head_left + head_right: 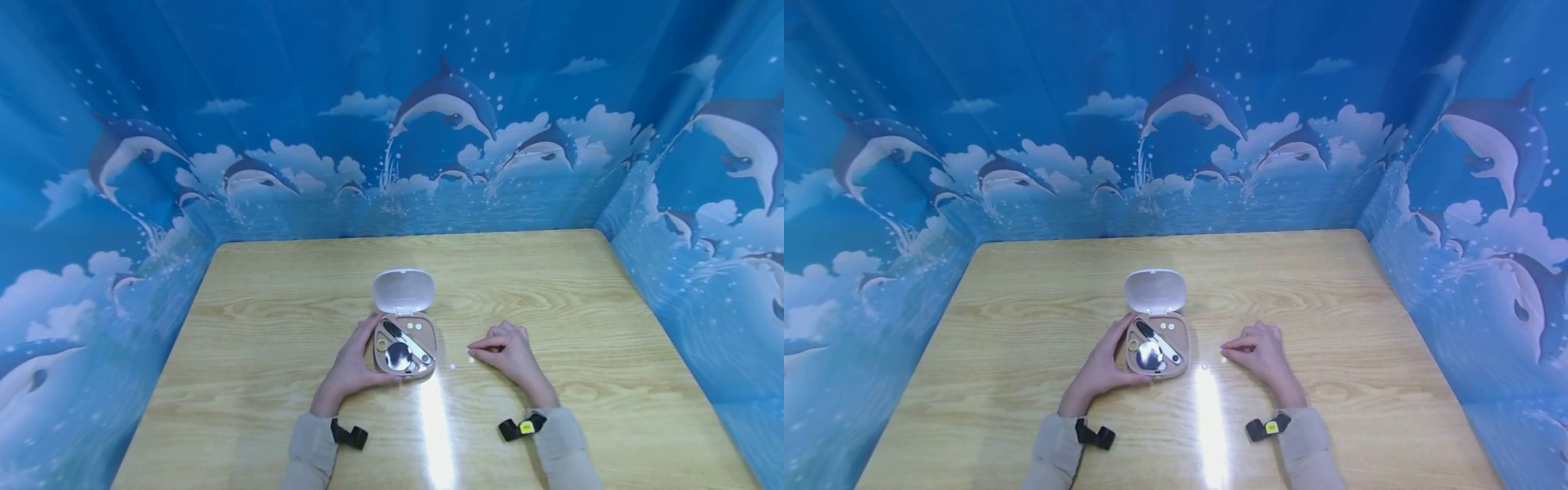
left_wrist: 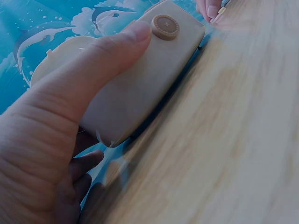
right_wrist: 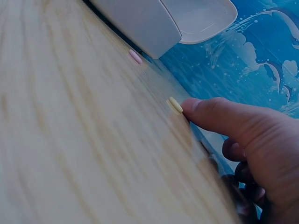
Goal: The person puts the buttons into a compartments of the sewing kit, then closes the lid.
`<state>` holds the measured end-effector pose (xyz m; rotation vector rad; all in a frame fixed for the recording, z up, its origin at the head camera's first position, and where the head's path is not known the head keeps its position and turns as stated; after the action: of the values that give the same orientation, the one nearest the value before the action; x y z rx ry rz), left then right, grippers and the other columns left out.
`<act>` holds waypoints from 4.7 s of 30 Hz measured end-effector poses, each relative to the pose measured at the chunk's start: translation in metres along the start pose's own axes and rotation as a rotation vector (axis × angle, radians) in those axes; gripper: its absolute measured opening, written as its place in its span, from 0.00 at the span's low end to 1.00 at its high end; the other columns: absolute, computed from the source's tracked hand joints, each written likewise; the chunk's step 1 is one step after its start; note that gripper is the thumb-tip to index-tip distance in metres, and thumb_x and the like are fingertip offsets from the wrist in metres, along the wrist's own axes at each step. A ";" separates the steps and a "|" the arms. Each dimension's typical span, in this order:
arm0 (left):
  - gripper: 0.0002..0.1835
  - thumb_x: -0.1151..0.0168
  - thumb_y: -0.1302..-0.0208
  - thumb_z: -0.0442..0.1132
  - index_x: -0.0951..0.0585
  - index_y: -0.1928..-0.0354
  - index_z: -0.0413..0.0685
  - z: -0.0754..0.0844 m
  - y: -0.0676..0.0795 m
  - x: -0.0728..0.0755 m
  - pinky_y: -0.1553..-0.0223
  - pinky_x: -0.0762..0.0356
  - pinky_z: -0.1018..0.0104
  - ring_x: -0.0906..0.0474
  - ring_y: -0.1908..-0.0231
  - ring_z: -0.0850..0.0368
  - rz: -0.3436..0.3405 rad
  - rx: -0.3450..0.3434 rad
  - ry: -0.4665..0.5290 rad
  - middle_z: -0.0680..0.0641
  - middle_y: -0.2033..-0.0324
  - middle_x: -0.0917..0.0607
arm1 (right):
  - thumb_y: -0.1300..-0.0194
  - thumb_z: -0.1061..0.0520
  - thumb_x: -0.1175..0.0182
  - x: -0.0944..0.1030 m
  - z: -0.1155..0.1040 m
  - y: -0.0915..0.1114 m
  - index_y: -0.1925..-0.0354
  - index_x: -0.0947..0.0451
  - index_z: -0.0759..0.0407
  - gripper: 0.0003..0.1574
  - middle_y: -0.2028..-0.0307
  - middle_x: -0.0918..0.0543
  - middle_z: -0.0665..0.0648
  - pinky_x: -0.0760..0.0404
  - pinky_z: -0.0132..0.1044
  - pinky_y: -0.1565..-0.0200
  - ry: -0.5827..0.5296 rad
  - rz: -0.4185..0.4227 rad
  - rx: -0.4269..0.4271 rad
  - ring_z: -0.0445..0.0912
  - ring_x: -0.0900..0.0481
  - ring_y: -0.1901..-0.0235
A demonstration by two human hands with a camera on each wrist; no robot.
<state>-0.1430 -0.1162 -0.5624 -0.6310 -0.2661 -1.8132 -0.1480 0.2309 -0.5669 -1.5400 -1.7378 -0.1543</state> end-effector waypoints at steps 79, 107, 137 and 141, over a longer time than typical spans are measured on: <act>0.70 0.16 0.75 0.63 0.46 0.24 0.77 0.001 0.001 -0.001 0.28 0.52 0.40 0.48 0.26 0.45 0.011 0.034 0.003 0.53 0.25 0.41 | 0.47 0.57 0.24 -0.019 -0.054 -0.061 0.67 0.11 0.54 0.07 0.80 0.29 0.50 0.33 0.34 0.69 -0.233 0.028 -0.246 0.45 0.34 0.74; 0.69 0.18 0.73 0.68 0.45 0.23 0.71 0.000 0.001 -0.001 0.29 0.52 0.38 0.54 0.25 0.45 -0.001 0.033 -0.056 0.47 0.23 0.48 | 0.49 0.54 0.23 -0.065 -0.065 -0.061 0.71 0.12 0.43 0.07 0.80 0.26 0.42 0.33 0.40 0.52 -0.140 -0.076 -0.158 0.42 0.30 0.72; 0.69 0.18 0.73 0.67 0.45 0.23 0.71 0.001 0.002 -0.001 0.29 0.52 0.39 0.54 0.25 0.45 0.005 0.051 -0.046 0.49 0.23 0.47 | 0.48 0.51 0.24 -0.059 -0.072 -0.062 0.67 0.11 0.43 0.07 0.79 0.28 0.44 0.34 0.40 0.52 -0.094 -0.117 -0.193 0.42 0.32 0.72; 0.70 0.18 0.73 0.66 0.45 0.23 0.71 0.003 0.003 -0.001 0.28 0.52 0.39 0.54 0.25 0.47 0.005 0.061 -0.046 0.50 0.23 0.48 | 0.48 0.51 0.24 -0.054 -0.074 -0.064 0.66 0.12 0.43 0.08 0.78 0.27 0.47 0.33 0.41 0.51 -0.139 -0.119 -0.242 0.45 0.31 0.71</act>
<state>-0.1396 -0.1147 -0.5609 -0.6306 -0.3490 -1.7807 -0.1723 0.1304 -0.5241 -1.6516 -1.9812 -0.3355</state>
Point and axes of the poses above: each hand's wrist, its own y-axis away from the middle knuckle, its own x-axis out of the back of the hand, z = x × y, the point moved 1 cm from there along -y, towards the middle knuckle
